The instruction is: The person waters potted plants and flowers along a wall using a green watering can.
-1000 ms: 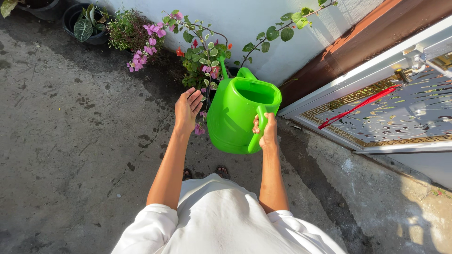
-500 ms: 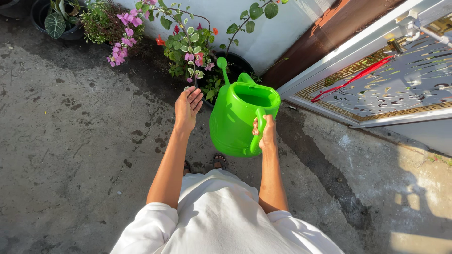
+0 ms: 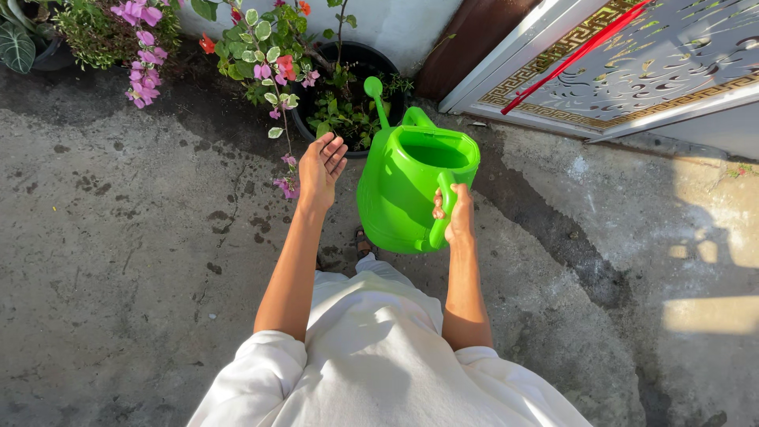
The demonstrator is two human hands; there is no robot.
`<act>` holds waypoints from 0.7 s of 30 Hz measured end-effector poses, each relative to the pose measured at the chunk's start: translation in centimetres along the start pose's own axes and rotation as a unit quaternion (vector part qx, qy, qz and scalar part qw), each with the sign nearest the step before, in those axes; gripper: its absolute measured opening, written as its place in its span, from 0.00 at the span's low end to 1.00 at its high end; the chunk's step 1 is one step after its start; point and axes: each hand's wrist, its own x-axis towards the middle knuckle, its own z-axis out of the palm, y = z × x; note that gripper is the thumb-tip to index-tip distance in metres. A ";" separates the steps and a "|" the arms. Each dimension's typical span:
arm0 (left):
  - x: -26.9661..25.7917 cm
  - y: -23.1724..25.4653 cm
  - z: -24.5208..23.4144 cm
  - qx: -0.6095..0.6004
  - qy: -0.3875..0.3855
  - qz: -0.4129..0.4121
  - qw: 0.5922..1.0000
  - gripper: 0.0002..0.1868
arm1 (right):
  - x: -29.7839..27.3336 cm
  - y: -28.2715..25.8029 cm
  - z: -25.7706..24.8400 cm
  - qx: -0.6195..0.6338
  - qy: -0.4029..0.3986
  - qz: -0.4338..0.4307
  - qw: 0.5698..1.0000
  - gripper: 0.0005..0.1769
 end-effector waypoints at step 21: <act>1.5 -0.3 3.0 -0.011 0.048 0.038 0.998 0.25 | 7.8 -3.8 -1.6 -0.060 -0.017 -0.011 0.998 0.17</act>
